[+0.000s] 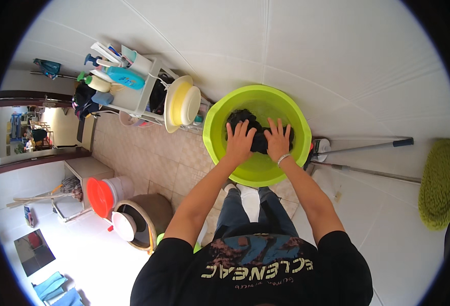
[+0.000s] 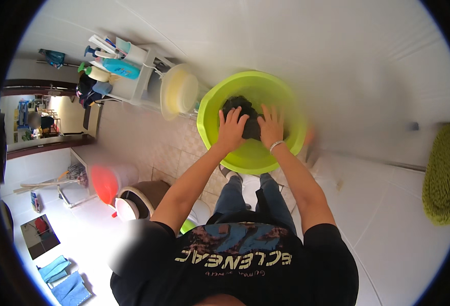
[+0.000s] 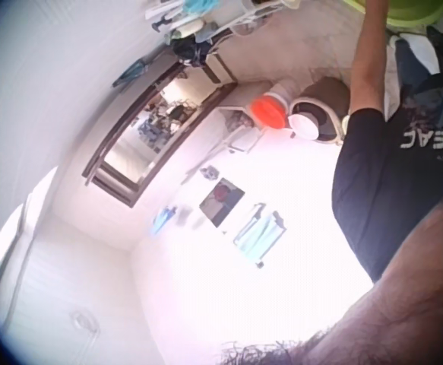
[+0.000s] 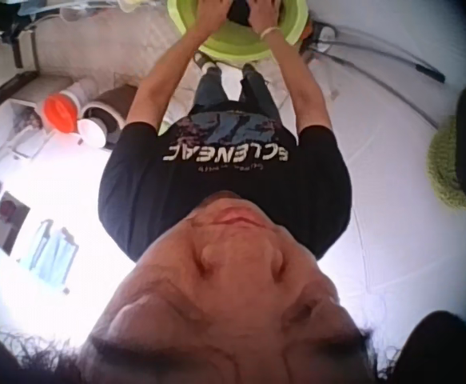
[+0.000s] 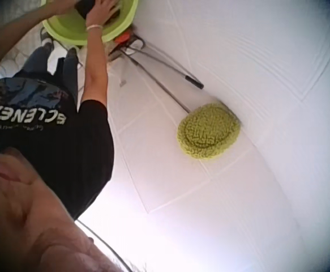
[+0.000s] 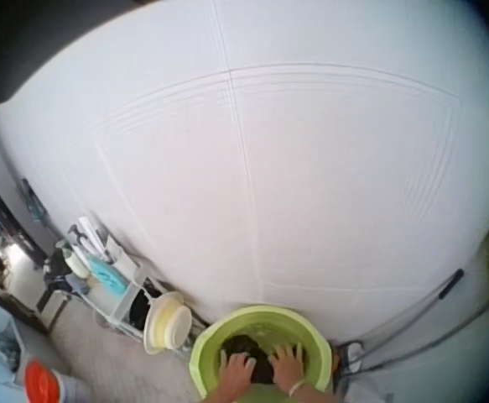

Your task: The person hand-washes clothes in a green basin, repeatedly submerging, scrubbing, and wringing items including a pink cloth, a yellow cloth, and dark garments. The person transfers some items to a second basin and continues washing.

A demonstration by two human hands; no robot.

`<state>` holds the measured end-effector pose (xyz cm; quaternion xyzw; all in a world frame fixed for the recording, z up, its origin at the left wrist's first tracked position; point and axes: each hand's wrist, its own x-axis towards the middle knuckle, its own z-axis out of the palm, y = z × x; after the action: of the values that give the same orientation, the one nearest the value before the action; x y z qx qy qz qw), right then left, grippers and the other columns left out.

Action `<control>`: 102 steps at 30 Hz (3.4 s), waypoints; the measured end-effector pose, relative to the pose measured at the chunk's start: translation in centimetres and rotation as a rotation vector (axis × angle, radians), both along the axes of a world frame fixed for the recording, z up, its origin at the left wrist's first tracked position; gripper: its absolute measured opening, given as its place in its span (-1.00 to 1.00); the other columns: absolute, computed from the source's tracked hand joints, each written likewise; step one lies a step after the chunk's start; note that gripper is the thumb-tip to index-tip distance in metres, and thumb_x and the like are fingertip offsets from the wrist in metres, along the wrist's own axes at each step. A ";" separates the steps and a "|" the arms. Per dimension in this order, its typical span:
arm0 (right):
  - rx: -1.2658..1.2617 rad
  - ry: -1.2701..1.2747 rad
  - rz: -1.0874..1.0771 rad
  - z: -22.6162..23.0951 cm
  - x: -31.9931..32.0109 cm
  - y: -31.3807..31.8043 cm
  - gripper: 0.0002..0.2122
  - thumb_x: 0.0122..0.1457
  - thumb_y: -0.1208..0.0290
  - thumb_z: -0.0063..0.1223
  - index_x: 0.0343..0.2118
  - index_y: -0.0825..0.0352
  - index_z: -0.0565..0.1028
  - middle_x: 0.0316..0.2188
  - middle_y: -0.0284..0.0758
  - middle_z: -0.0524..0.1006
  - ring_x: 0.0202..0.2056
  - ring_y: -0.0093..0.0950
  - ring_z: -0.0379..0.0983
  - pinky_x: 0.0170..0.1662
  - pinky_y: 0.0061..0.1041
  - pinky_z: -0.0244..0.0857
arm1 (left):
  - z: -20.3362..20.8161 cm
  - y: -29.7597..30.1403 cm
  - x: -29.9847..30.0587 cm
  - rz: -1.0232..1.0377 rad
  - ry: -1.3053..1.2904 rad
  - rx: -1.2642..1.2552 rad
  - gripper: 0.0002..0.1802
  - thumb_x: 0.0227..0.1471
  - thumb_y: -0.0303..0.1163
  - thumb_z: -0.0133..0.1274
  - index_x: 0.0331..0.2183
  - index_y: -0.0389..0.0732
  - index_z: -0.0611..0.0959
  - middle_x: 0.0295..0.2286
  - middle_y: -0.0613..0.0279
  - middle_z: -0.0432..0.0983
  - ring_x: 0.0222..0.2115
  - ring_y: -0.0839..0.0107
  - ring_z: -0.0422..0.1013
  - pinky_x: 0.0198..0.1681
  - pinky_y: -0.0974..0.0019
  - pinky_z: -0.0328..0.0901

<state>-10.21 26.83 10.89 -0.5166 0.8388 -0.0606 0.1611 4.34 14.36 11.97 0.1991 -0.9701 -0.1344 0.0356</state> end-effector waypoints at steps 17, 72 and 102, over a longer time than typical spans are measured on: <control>0.758 -0.205 0.209 -5.7 -3.0 -8.0 -0.43 0.05 0.20 0.24 0.18 0.18 0.45 0.40 -0.10 0.01 0.41 0.06 -0.26 0.33 0.44 -0.56 | -11.1 -4.7 -4.7 -0.032 -0.902 0.310 0.49 -0.40 0.35 0.38 0.35 -0.25 0.03 0.35 -0.01 -0.08 0.33 -0.03 -0.05 0.38 -0.27 -0.29; -0.936 -2.833 -0.328 -2.5 1.0 -1.3 -0.43 0.38 -0.08 -0.34 0.26 0.24 0.31 0.26 -0.20 0.33 0.26 -0.16 0.26 0.34 -0.04 0.10 | 7.3 2.0 -2.6 0.271 0.884 0.838 -0.48 0.02 -0.38 0.17 0.06 -0.20 0.48 -0.01 0.07 0.47 0.01 0.21 0.42 0.14 0.23 0.25; -1.127 -1.755 -0.834 12.3 1.0 -2.3 -0.75 0.31 0.36 -0.01 -0.07 0.40 0.52 -0.14 -0.25 0.60 -0.13 -0.42 0.58 -0.02 -0.43 0.48 | 11.6 2.4 -2.1 0.752 1.344 1.746 -0.59 0.05 -0.25 0.27 -0.14 -0.28 0.56 -0.27 0.21 0.53 -0.20 0.34 0.49 -0.09 0.28 0.39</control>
<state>-9.25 24.58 23.18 0.0272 0.3950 -0.8233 0.4067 2.27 16.75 23.57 0.3198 -0.2132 -0.8163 0.4312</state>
